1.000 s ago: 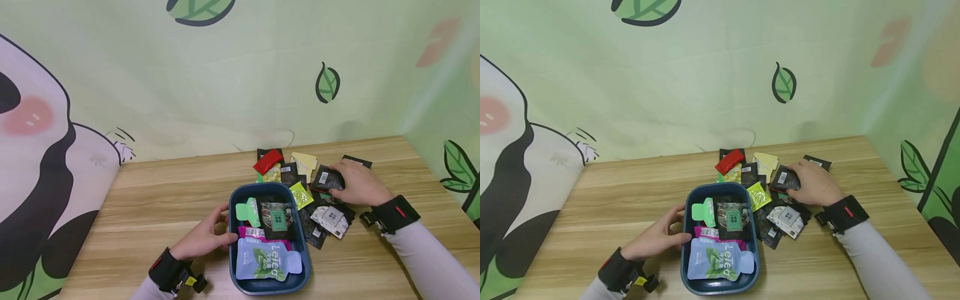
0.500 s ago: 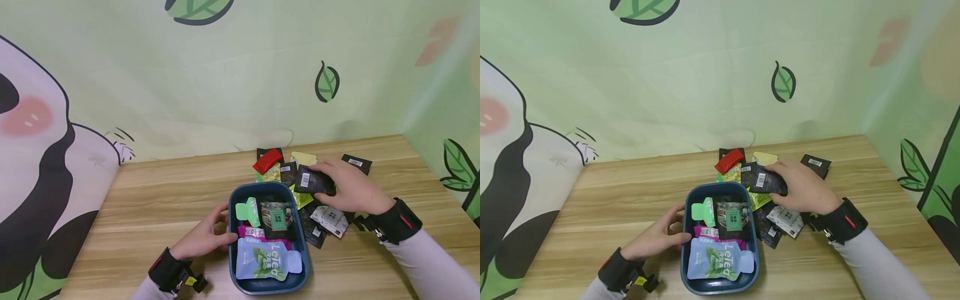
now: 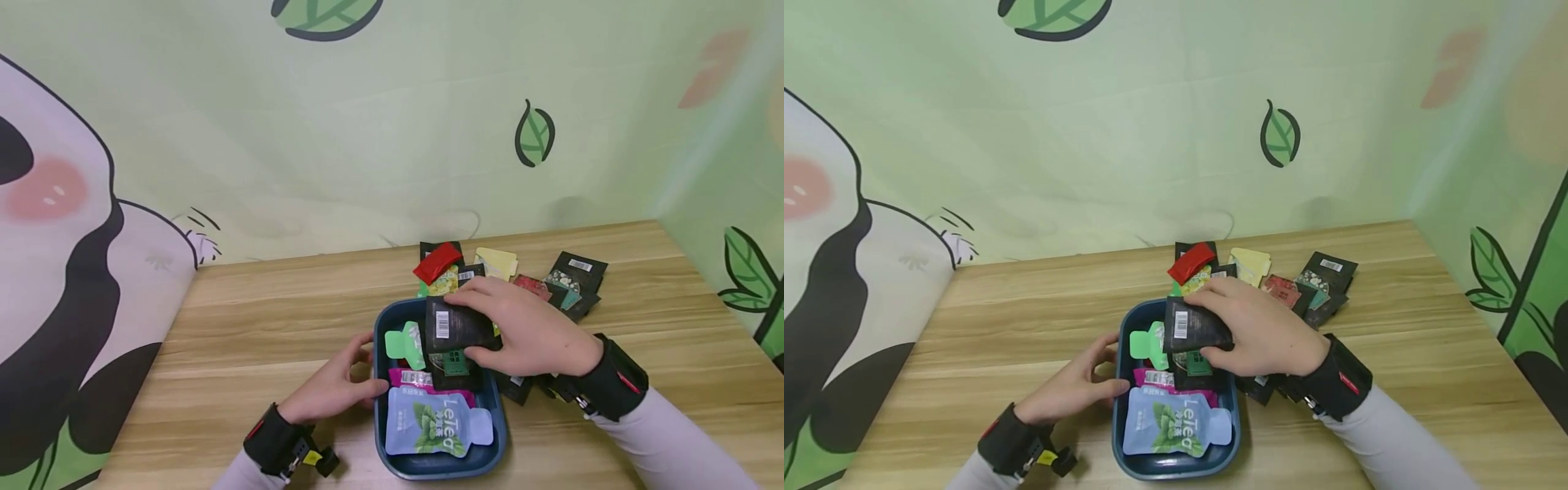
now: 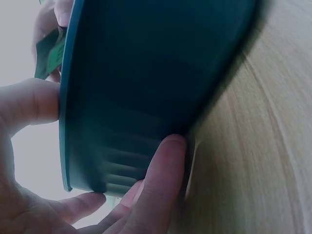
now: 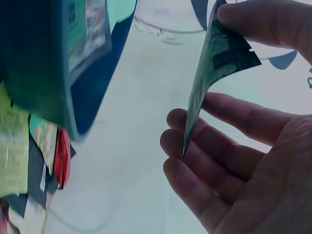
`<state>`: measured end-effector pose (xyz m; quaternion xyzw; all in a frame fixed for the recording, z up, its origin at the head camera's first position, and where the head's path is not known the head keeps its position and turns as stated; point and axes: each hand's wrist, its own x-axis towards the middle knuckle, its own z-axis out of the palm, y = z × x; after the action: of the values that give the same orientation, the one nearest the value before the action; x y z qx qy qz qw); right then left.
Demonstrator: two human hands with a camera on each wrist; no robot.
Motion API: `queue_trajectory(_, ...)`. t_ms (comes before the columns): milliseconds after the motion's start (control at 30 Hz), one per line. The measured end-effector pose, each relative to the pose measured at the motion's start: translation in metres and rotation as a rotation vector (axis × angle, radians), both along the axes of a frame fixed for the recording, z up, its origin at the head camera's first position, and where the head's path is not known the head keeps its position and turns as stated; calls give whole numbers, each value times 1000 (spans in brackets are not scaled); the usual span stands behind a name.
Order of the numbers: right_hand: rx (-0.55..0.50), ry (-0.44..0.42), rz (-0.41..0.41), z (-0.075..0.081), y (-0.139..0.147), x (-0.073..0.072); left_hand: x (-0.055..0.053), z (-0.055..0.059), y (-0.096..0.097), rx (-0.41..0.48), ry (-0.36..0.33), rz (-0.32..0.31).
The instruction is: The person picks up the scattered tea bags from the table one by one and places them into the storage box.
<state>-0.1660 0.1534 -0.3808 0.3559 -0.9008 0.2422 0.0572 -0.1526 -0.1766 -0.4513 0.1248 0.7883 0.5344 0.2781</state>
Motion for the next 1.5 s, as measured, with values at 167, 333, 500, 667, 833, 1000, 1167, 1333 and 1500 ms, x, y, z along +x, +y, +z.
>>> queue_trajectory(167,-17,1,46,-1,-9,5,0,0,-1,-5,1,2)
queue_trajectory(333,-18,9,67,-2,-14,8,0,-1,-2,0,-12,4)
queue_trajectory(500,-8,2,59,-4,-14,9,0,1,0,1,12,46)
queue_trajectory(667,-9,11,53,-7,-13,7,2,6,4,9,48,111)
queue_trajectory(833,-2,5,49,-9,-13,6,2,7,4,10,52,126)
queue_trajectory(1000,5,1,47,-11,-14,5,2,7,2,17,58,87)
queue_trajectory(1167,1,-9,45,-11,-14,6,1,8,-2,-90,166,-23)
queue_trajectory(1333,4,-18,52,-11,-14,6,1,12,-5,-200,230,-114)
queue_trajectory(1500,7,-27,57,-12,-15,7,2,14,-5,-224,228,-149)
